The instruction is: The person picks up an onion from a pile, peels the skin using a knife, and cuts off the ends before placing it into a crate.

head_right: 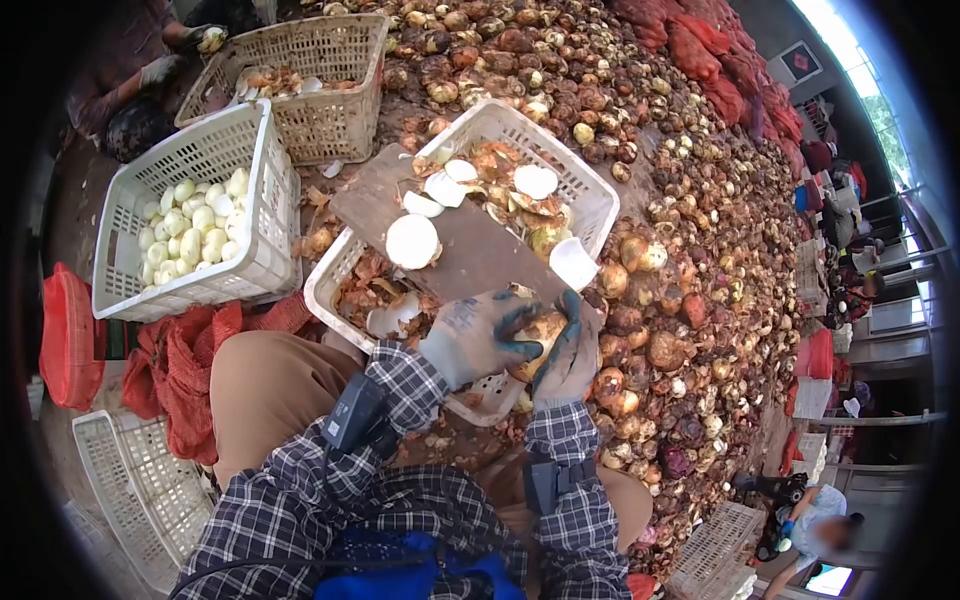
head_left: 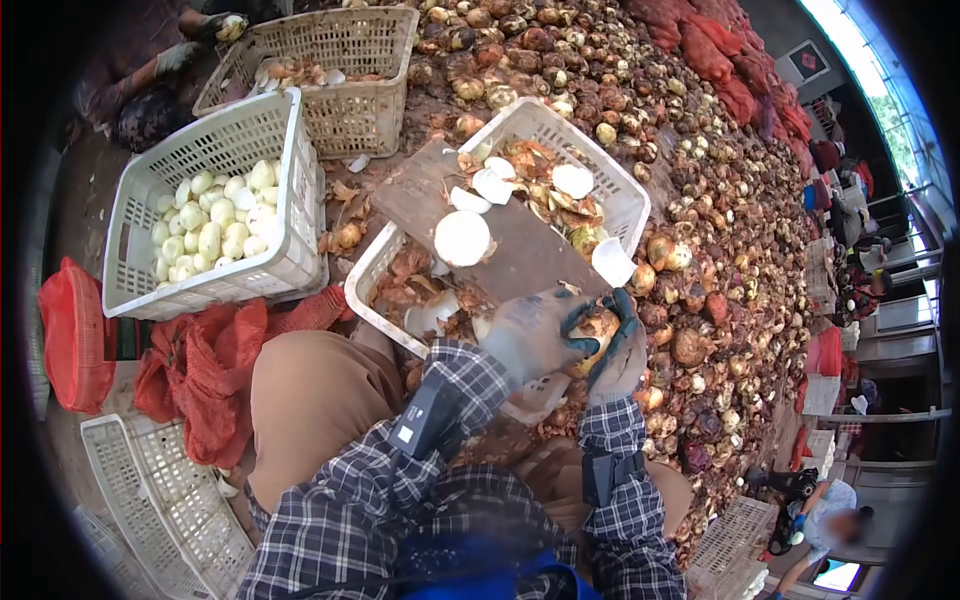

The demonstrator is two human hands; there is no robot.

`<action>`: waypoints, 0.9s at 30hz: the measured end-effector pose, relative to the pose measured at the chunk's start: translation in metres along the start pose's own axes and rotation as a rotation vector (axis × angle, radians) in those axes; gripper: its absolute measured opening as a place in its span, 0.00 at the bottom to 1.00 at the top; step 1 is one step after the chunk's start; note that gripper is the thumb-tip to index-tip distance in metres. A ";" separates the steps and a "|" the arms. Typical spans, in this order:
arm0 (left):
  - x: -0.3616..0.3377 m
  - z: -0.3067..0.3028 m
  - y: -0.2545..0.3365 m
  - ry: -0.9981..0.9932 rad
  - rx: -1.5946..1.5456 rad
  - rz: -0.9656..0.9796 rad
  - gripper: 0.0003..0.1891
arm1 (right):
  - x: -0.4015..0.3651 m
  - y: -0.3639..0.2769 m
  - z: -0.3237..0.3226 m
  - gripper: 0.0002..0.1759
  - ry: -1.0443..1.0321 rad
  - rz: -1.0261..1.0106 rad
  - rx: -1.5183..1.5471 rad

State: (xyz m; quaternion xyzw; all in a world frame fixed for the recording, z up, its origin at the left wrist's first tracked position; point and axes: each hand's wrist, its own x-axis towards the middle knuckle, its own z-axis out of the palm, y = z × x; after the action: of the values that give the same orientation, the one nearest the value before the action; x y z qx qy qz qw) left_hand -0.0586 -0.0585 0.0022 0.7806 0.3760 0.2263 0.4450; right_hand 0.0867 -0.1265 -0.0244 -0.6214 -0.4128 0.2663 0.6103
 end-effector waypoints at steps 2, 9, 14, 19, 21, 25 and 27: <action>0.004 0.002 0.006 -0.029 0.124 0.007 0.19 | -0.002 -0.004 -0.001 0.30 -0.025 -0.153 -0.227; 0.021 0.001 -0.008 0.007 0.269 -0.226 0.13 | 0.001 0.002 -0.006 0.26 -0.014 -0.154 -0.189; -0.034 0.005 0.007 -0.067 0.254 -0.165 0.17 | 0.002 0.009 -0.007 0.28 0.037 0.086 0.199; -0.056 0.023 0.002 -0.110 0.273 -0.137 0.22 | -0.002 0.007 -0.013 0.26 0.029 -0.116 -0.366; -0.052 0.026 0.000 -0.159 0.257 -0.136 0.23 | -0.005 0.004 -0.010 0.24 0.054 -0.092 -0.268; -0.046 0.017 0.006 -0.203 0.293 -0.126 0.20 | -0.002 0.006 -0.013 0.21 0.057 -0.158 -0.350; -0.044 0.011 0.012 -0.234 0.309 -0.135 0.14 | -0.002 0.006 -0.012 0.21 0.057 -0.184 -0.377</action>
State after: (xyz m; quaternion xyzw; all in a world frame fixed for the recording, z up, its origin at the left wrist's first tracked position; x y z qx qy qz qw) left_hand -0.0734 -0.1028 0.0061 0.8334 0.4037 0.0434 0.3749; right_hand 0.0968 -0.1339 -0.0290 -0.6915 -0.4929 0.1098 0.5166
